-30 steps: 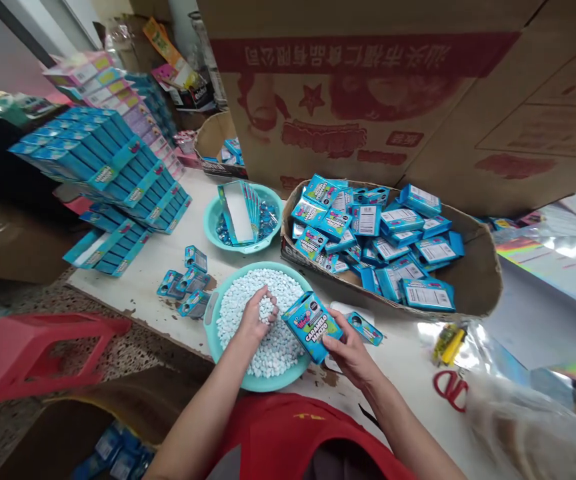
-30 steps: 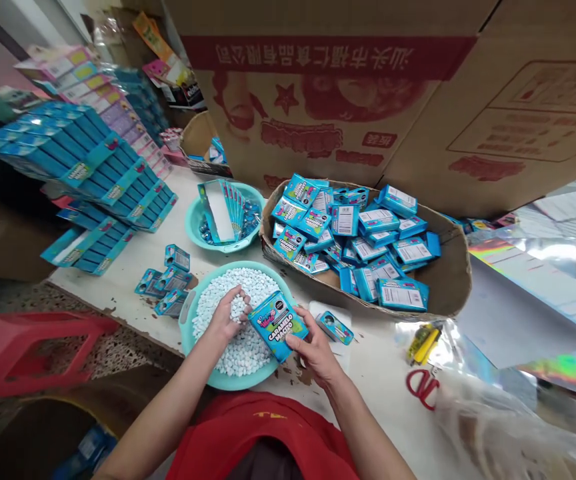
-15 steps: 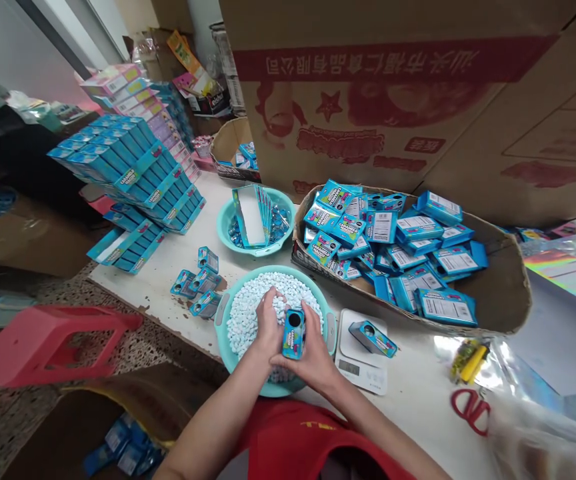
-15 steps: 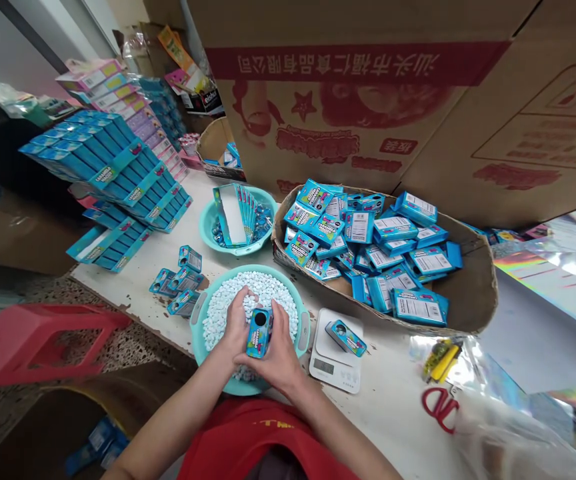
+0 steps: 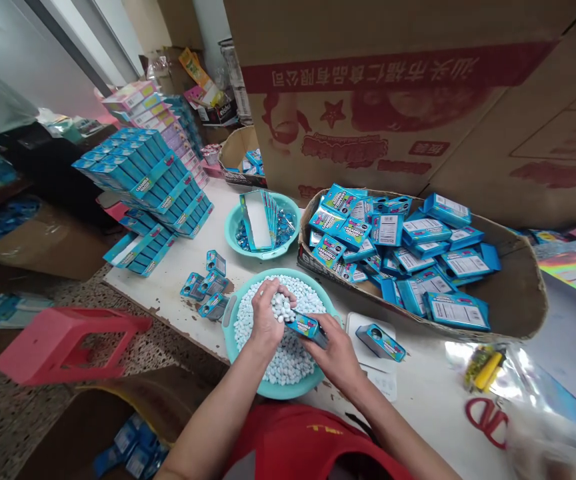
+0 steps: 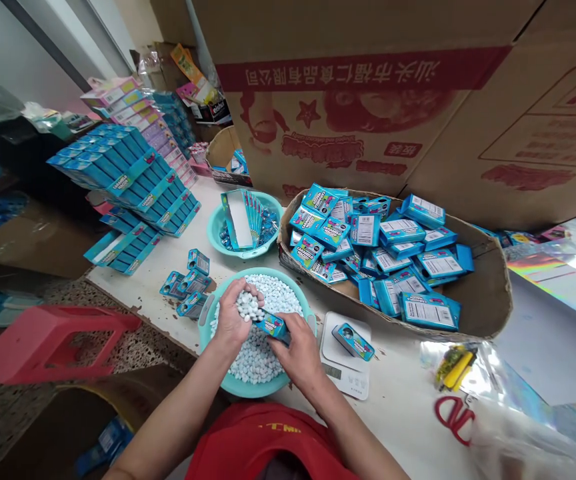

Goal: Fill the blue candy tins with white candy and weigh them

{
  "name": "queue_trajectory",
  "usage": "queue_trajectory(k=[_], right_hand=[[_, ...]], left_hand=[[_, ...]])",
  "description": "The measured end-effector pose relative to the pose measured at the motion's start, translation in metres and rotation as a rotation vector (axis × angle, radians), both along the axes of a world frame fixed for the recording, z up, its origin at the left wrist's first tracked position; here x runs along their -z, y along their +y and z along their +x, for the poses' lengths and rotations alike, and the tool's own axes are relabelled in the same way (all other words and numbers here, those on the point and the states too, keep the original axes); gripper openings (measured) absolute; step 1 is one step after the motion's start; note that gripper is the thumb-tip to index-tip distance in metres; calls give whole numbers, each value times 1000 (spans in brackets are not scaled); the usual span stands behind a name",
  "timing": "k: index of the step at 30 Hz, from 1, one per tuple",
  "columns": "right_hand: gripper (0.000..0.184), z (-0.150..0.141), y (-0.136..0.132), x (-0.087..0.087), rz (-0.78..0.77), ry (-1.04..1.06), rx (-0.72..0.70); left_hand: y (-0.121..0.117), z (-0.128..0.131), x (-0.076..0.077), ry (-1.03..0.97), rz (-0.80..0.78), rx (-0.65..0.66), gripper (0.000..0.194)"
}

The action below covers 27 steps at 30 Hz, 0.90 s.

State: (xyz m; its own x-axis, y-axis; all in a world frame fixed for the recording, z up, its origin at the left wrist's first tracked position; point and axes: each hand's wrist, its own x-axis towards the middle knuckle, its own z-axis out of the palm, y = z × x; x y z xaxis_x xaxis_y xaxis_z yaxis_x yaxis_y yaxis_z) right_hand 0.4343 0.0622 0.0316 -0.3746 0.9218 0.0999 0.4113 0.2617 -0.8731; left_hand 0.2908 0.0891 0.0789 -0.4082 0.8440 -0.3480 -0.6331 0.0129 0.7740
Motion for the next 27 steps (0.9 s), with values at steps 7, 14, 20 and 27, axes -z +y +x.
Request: queue_trajectory(k=[7,14,20,27], right_hand=[[34,-1,1,-3,-7,-112,1],[34,-1,6,-7,-49,-122,-26],[32,1,5,-13,-12,-88,-1],[32,1,8,-12,-56,-79,0]], left_hand=[[0,5,9,144,-3,-24,27],[2,7,16,268,-5,-32,26],[3,8,18,282,3,-44,29],[2,8,17,285,-3,-19,27]])
